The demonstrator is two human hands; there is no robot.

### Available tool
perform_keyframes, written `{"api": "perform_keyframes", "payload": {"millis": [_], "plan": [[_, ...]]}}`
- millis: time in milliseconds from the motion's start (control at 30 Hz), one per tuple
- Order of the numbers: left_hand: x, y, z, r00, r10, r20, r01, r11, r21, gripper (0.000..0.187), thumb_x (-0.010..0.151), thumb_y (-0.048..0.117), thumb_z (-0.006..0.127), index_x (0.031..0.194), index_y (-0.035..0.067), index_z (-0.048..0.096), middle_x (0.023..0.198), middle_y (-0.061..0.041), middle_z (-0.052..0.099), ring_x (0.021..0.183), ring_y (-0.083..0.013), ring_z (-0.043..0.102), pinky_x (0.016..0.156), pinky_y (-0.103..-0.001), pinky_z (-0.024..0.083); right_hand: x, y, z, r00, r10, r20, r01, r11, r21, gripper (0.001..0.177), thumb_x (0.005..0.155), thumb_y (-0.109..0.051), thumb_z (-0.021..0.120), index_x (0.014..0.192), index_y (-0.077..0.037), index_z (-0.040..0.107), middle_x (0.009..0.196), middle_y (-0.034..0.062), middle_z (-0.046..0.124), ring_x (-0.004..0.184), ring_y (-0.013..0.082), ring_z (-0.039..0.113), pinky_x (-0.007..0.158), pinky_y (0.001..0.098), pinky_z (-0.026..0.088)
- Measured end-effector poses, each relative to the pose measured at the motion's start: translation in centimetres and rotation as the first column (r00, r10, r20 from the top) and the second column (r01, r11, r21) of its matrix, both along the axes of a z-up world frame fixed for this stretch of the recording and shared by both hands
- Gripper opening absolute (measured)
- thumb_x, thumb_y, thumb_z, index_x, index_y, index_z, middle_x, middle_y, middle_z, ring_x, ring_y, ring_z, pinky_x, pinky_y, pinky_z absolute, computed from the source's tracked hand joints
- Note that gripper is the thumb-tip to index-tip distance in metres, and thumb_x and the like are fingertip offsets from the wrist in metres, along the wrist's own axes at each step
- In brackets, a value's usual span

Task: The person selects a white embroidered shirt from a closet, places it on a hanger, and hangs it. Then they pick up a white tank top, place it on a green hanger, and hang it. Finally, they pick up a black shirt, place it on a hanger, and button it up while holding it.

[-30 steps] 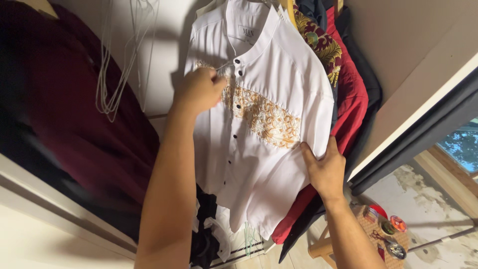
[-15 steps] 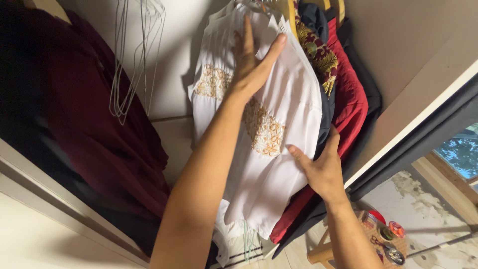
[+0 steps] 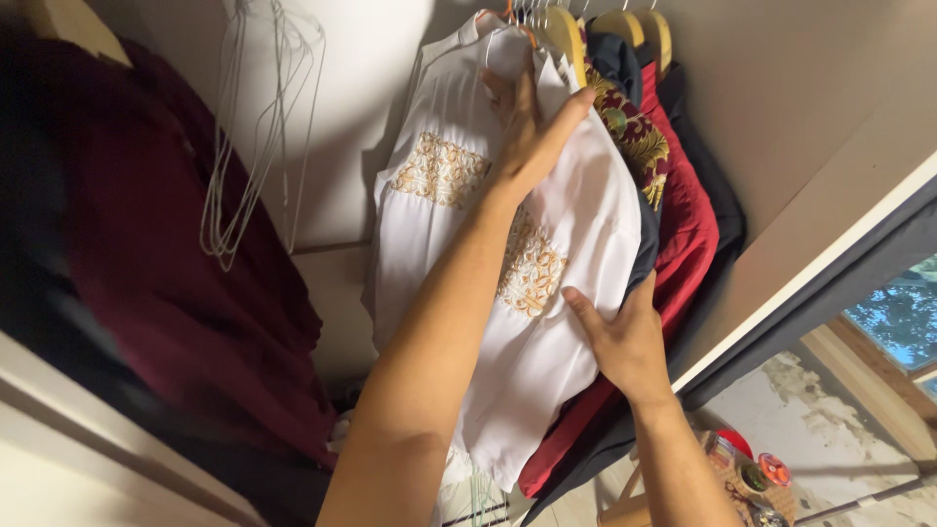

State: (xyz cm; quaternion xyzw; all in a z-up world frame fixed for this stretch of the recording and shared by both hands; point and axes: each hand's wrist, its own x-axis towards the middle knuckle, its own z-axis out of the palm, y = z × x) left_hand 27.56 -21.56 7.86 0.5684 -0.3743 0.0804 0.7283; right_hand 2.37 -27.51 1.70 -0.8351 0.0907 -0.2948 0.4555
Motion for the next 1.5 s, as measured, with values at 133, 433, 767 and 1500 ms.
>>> {"api": "perform_keyframes", "payload": {"millis": [133,433,767,1500], "plan": [[1.1,-1.2,-0.2,0.979,0.201,0.032,-0.203,0.956,0.211,0.113,0.084,0.066,0.065,0.166,0.010,0.012,0.166,-0.041,-0.012,0.154,-0.0571,-0.012,0.120,-0.062,0.012,0.1,-0.5,-0.1,0.996,0.021,0.086,-0.017,0.999,-0.046,0.081,0.088,-0.023,0.077,0.150,0.002,0.030,0.121,0.0216,0.073,0.102,0.0243,0.075,0.089,0.0342,0.057],[0.9,-7.8,-0.2,0.919,0.356,0.173,-0.383,0.909,0.166,0.118,0.079,0.071,0.070,0.165,0.016,0.012,0.163,-0.043,0.009,0.150,-0.0604,0.015,0.121,-0.058,0.023,-0.4,-2.5,-0.5,0.992,-0.050,0.120,0.062,0.993,-0.099,0.074,0.090,-0.021,0.077,0.148,-0.001,0.037,0.124,0.0214,0.073,0.113,0.0272,0.073,0.095,0.0359,0.054],[1.1,-7.4,-1.4,0.911,0.368,0.189,-0.401,0.898,0.182,0.115,0.084,0.080,0.064,0.167,0.015,0.016,0.169,-0.039,0.005,0.157,-0.0583,0.004,0.126,-0.057,0.016,-0.2,-1.9,-1.5,0.983,-0.161,0.089,0.171,0.977,-0.125,0.070,0.089,-0.026,0.081,0.134,0.010,0.041,0.112,0.0264,0.073,0.104,0.0319,0.075,0.087,0.0372,0.057],[-10.4,13.1,-24.4,0.965,0.166,0.204,-0.237,0.884,0.402,0.086,0.099,0.037,0.075,0.160,-0.001,0.026,0.163,-0.029,0.034,0.152,-0.0407,0.036,0.124,-0.045,0.032,-5.2,6.8,-14.2,0.874,-0.321,0.364,0.447,0.824,-0.348,0.080,0.090,-0.004,0.084,0.153,0.003,0.035,0.152,0.0318,0.037,0.145,0.0465,0.038,0.122,0.0461,0.034]]}}
